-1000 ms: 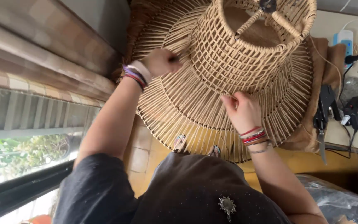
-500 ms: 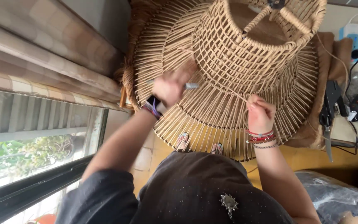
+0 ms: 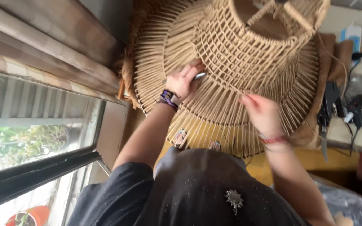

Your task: Weave and trim wicker strands on a large lampshade structure

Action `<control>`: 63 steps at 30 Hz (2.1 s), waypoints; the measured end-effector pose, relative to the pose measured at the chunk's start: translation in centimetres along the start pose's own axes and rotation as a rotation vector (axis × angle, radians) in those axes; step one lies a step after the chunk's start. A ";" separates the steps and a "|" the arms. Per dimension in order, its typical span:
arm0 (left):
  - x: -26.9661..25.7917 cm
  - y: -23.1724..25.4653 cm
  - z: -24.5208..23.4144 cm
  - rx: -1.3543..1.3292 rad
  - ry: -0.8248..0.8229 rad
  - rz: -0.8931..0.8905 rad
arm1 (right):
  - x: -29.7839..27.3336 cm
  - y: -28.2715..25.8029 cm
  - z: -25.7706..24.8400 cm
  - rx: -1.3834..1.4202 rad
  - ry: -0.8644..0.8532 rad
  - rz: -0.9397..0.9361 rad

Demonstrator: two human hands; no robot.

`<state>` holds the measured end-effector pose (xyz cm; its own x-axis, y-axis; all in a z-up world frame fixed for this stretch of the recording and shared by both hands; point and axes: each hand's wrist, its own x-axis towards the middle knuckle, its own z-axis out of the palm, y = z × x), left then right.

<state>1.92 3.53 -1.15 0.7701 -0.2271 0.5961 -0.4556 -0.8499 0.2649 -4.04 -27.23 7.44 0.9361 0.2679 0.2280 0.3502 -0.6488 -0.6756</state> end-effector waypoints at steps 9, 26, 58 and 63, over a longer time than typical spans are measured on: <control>1.2 3.0 -4.5 -0.099 -0.054 -0.112 | -4.1 3.9 -5.5 0.021 -0.129 0.179; 0.2 2.2 -3.3 -0.177 0.004 -0.096 | 1.3 8.0 4.3 -0.268 0.180 -0.098; -2.0 -0.1 -2.9 -0.208 -0.322 -0.574 | 16.3 -9.6 -6.8 -0.629 0.335 -0.574; 0.3 -6.3 -2.3 -0.221 -0.543 -0.518 | 18.1 -9.5 -3.0 -0.679 0.497 -0.556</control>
<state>4.03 9.92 -0.93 0.9935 -0.0764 -0.0844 -0.0124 -0.8097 0.5867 9.64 -18.32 20.05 0.4879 0.4290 0.7602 0.5407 -0.8322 0.1226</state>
